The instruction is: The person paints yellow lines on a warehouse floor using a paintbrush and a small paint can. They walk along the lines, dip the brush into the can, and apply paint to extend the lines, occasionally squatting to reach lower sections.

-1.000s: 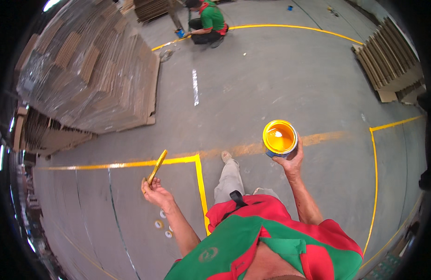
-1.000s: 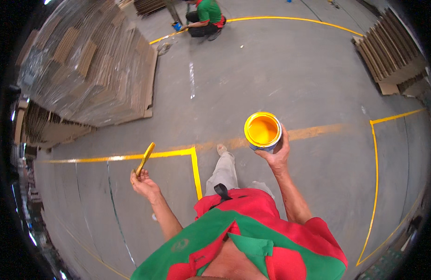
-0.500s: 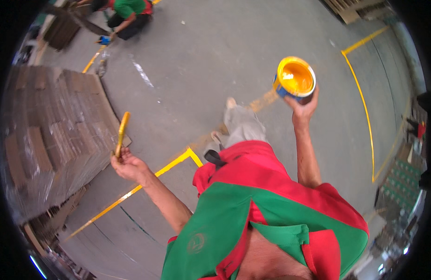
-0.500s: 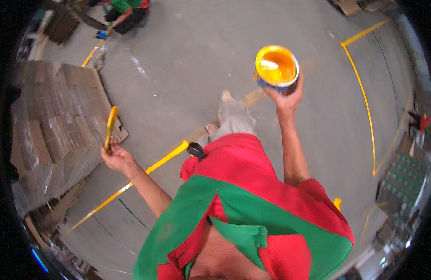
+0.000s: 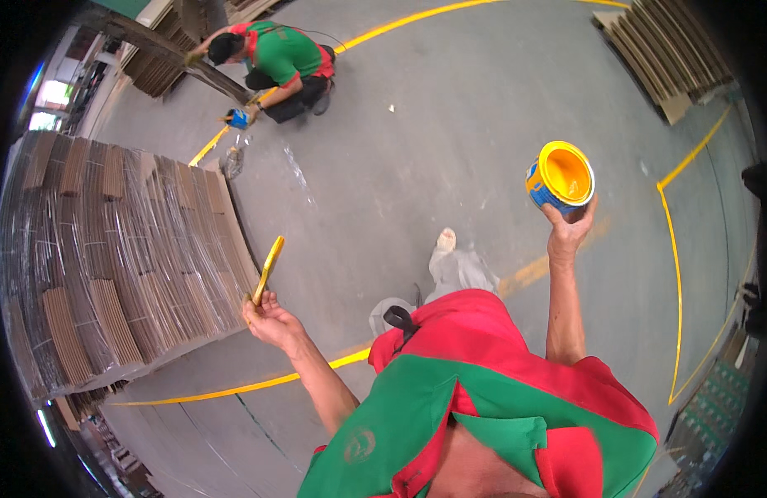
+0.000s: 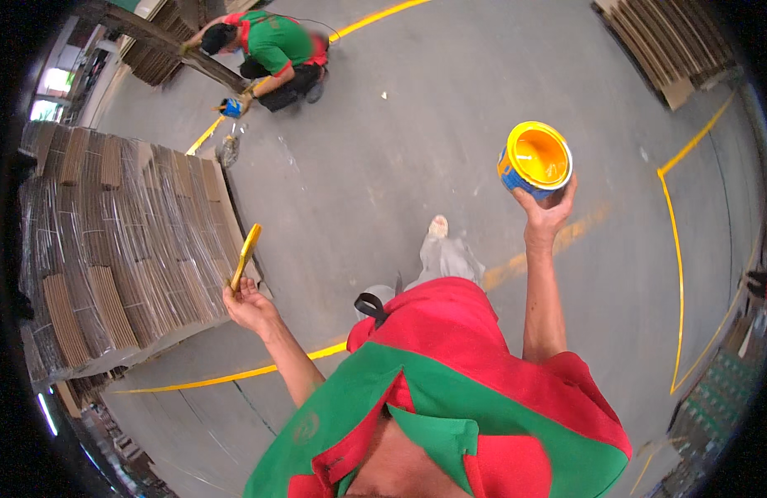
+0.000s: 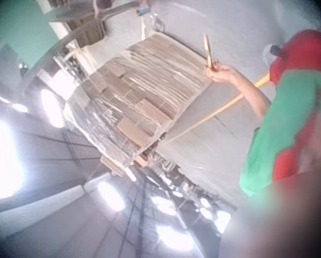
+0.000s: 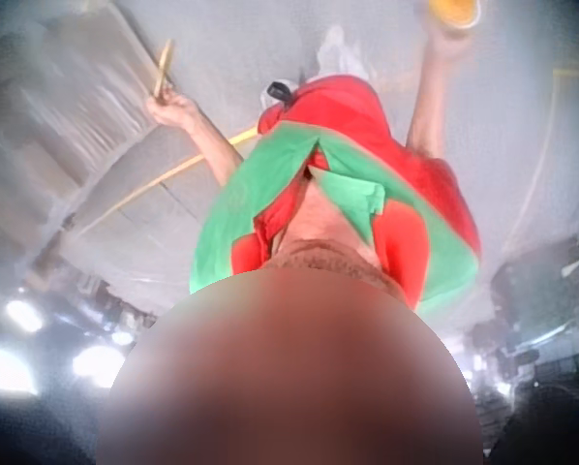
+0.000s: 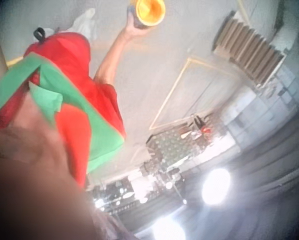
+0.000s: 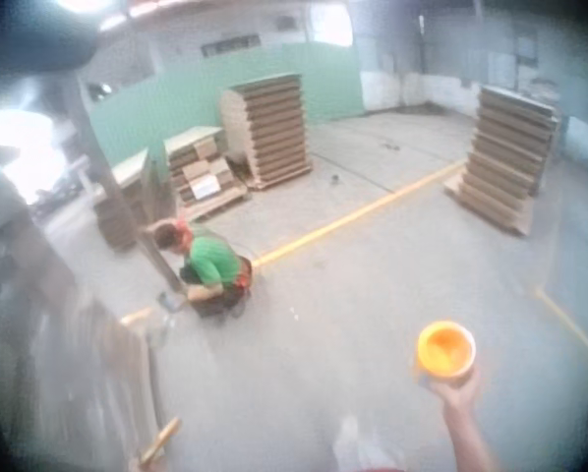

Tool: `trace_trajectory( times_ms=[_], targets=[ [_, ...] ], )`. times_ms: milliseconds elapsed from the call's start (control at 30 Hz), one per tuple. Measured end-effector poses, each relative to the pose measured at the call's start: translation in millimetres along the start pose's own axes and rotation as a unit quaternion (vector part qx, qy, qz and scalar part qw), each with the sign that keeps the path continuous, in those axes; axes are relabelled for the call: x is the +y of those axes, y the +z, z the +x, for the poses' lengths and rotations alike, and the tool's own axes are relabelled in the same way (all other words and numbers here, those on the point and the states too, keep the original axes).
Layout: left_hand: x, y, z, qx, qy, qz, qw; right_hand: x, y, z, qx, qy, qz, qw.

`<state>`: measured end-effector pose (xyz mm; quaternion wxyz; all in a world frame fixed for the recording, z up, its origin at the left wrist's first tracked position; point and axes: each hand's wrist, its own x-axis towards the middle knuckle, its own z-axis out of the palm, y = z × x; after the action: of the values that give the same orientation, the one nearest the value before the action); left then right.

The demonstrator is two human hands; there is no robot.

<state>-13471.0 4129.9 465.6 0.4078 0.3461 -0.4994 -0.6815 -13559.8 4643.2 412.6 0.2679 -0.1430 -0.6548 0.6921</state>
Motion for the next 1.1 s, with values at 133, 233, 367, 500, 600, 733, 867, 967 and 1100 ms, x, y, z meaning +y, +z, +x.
trace_trajectory(
  times_ms=[133,233,367,500,600,733,867,967,1100],
  targets=[
    [-21,64,21,0.008,-0.002,-0.016,1.000,15,59,59,-0.048,-0.005,0.018,0.999],
    [-44,98,45,-0.013,-0.006,-0.007,1.000,35,98,95,-0.037,-0.004,0.016,0.999],
    [-78,157,85,-0.021,-0.009,-0.011,1.000,60,147,131,-0.033,0.001,0.029,0.999],
    [-98,222,116,-0.083,-0.055,-0.047,0.994,67,179,148,0.017,-0.026,0.001,1.000],
    [-115,286,148,-0.112,-0.130,-0.070,0.983,59,215,169,0.013,-0.036,-0.012,0.999],
    [-116,351,175,-0.204,-0.154,-0.046,0.966,49,257,191,0.052,-0.037,-0.010,0.998],
    [-130,419,205,-0.262,-0.167,-0.035,0.950,51,279,215,0.057,-0.047,-0.040,0.996],
    [-140,458,212,-0.273,-0.172,-0.041,0.946,61,295,239,0.080,-0.043,-0.031,0.995],
    [-164,523,227,-0.299,-0.180,-0.059,0.935,86,329,300,0.065,-0.008,-0.031,0.997]
  ],
)
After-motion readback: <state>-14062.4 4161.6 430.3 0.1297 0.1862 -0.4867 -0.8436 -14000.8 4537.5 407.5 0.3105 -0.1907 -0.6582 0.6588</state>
